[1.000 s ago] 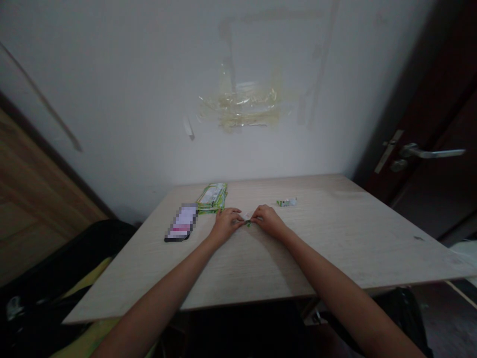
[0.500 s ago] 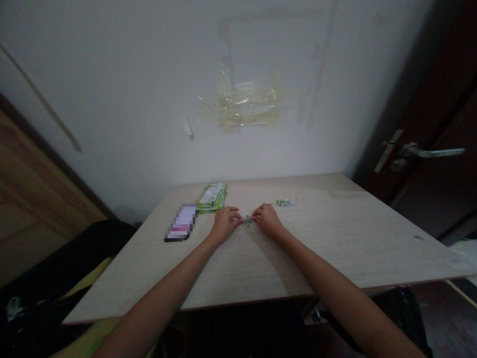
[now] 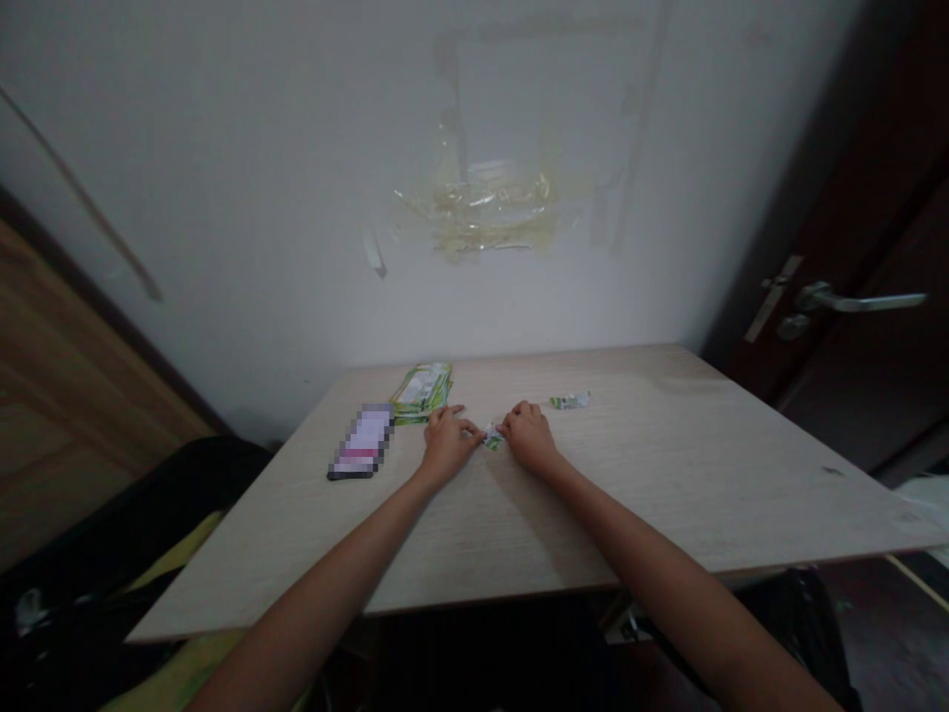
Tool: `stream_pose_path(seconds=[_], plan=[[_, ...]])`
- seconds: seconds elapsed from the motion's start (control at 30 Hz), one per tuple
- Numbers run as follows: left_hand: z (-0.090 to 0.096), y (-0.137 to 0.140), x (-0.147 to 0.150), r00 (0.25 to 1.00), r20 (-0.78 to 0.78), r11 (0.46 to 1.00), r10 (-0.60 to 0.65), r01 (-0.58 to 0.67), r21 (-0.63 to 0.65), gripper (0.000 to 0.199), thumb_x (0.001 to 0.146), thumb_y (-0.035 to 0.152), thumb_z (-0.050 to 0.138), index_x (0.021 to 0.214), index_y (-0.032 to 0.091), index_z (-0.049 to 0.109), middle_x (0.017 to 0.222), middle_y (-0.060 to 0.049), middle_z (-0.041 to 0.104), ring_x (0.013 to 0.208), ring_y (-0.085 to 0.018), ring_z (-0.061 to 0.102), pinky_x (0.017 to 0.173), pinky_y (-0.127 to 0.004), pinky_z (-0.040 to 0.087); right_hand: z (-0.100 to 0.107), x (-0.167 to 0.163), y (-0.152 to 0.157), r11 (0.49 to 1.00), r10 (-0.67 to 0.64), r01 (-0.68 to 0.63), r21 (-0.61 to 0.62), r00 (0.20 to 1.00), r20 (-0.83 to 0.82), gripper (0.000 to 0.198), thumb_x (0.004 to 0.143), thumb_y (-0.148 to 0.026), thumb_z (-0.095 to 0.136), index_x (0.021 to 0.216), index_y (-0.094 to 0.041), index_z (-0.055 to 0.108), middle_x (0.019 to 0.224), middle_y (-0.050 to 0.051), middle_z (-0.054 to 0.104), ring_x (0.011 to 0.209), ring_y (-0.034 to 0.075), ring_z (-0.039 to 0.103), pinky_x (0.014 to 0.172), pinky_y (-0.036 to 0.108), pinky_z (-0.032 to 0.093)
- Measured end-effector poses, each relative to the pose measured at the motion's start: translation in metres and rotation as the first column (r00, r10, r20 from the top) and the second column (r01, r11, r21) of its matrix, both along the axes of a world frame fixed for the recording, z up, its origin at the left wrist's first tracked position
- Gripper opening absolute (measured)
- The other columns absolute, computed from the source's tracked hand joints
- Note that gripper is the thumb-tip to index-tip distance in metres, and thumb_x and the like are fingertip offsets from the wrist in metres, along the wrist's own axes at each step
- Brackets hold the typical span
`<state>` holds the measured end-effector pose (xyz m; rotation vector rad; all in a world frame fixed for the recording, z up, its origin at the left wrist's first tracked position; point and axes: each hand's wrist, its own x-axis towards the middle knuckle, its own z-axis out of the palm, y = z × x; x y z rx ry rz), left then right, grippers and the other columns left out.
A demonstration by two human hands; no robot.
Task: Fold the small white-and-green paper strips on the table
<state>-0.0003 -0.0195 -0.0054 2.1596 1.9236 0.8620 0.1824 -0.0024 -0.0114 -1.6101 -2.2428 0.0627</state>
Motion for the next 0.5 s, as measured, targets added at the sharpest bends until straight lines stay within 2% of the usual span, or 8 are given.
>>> stream_pose_path(seconds=[0.2,0.33,0.5], plan=[[0.0033,-0.0043,0.003,1.0,-0.021,0.999,0.022,-0.023,-0.041,0.016,0.081,0.041,0.072,0.085,0.027,0.078,0.14,-0.006,0.053,0.138,-0.031,0.032,0.108,-0.049,0.033,-0.001,-0.0016,0.0012,0.999,-0.034,0.034,-0.009,0.999,-0.032,0.035,0.096,-0.043,0.054,0.099,-0.014,0.074,0.116,0.015,0.061,0.112,0.027,0.048,0.098,0.034,0.036],[0.0059,-0.006,0.0018,1.0,-0.013,0.999,0.013,-0.014,-0.042,0.021,0.079,0.043,0.073,0.095,0.03,0.077,0.143,-0.006,0.05,0.138,-0.03,0.033,0.108,-0.048,0.033,-0.0019,-0.0008,0.0015,0.999,-0.048,0.047,-0.021,0.996,-0.073,0.031,0.094,-0.044,0.057,0.092,-0.018,0.075,0.114,0.013,0.061,0.111,0.025,0.049,0.096,0.033,0.036],[0.0042,-0.0054,0.002,1.0,0.008,0.999,0.016,-0.015,-0.049,0.018,0.082,0.045,0.069,0.093,0.034,0.079,0.142,-0.003,0.052,0.137,-0.03,0.034,0.109,-0.049,0.031,-0.0019,0.0022,0.0015,1.0,-0.001,0.001,0.006,0.997,-0.078,0.025,0.095,-0.039,0.057,0.101,-0.022,0.074,0.115,0.009,0.061,0.108,0.023,0.05,0.096,0.033,0.036]])
